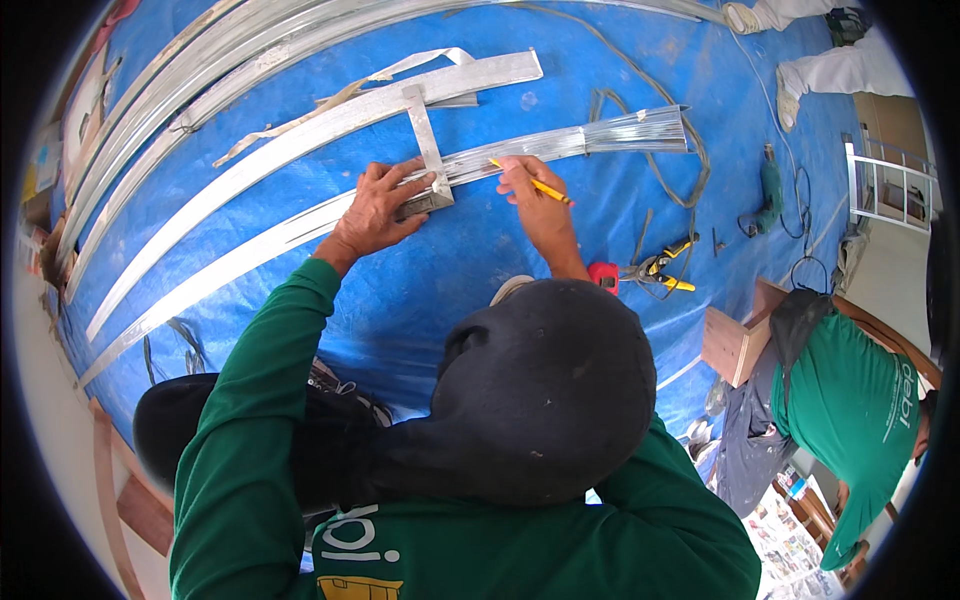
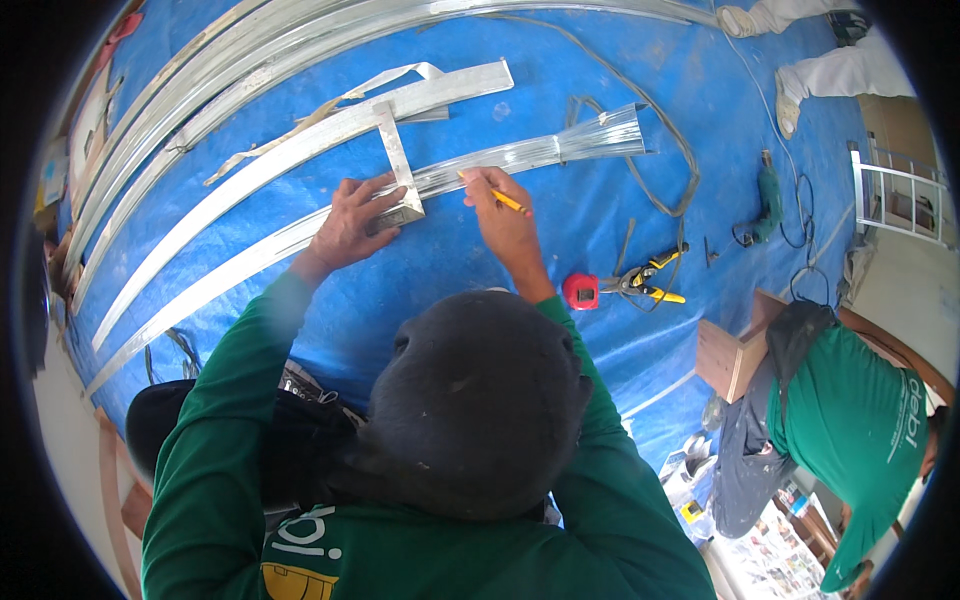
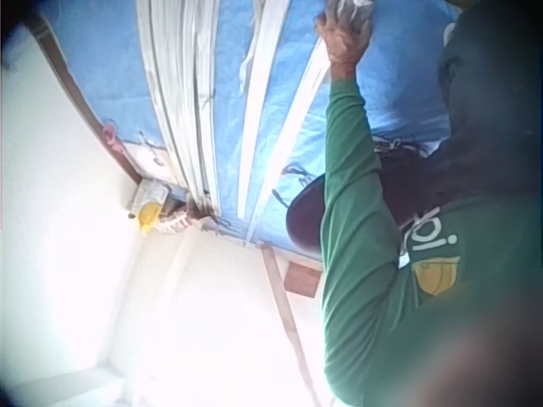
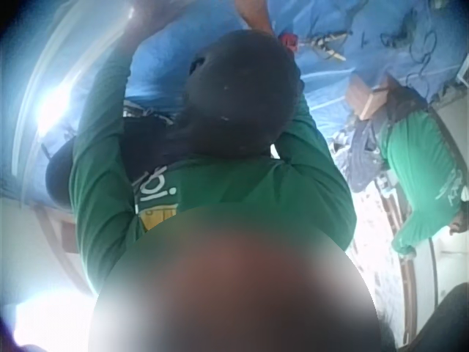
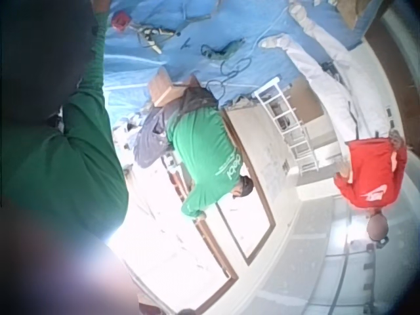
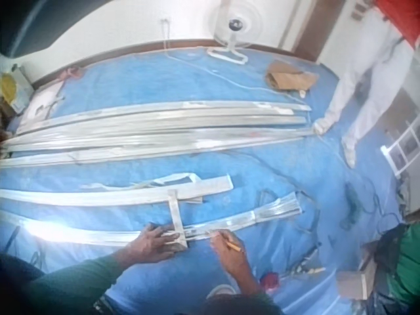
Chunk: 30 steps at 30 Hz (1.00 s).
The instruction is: The person measures and marks metal strips with a tape measure and pencil, then cuts them with shears. They repeat this process for multiple strips on a blue tarp-covered floor.
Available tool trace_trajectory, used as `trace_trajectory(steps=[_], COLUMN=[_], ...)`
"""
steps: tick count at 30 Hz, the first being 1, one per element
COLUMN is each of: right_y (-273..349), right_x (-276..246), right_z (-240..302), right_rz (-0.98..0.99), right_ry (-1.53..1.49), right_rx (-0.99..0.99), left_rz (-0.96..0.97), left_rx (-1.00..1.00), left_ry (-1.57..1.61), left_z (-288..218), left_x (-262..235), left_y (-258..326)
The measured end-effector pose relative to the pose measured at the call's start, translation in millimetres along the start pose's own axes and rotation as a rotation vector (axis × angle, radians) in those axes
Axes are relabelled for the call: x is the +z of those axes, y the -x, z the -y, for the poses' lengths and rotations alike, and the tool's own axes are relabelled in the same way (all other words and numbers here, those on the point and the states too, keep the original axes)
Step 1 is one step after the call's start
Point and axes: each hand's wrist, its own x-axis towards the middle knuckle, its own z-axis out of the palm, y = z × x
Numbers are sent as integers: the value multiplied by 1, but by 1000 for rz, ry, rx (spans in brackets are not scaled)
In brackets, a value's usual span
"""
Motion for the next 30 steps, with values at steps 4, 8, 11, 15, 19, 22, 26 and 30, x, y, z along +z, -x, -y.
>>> trace_trajectory(steps=[4,8,11,15,19,22,26,30], right_y=[2,-1,-3,-5,-1,2,0,-6], right_x=[19,25,19,13,17,21,21,20], right_z=[3,-1,-3,-3,-1,0,2,7], right_rz=[115,161,154,162,200,245,291,318], right_ry=[-28,70,82,62,101,167,251,382], right_rx=[-129,-248,-235,-245,-261,-278,-346,-471], left_rz=[-23,-2,-9,30,-8,-21,-24,8], left_rx=[29,-2,-1,-29,1,4,-7,-49], left_ry=[15,23,16,17,20,18,6,15], left_z=[2,2,3,4,3,3,2,-1], left_x=[-1,1,2,2,1,2,2,-1], left_y=[2,2,2,1,2,3,1,1])
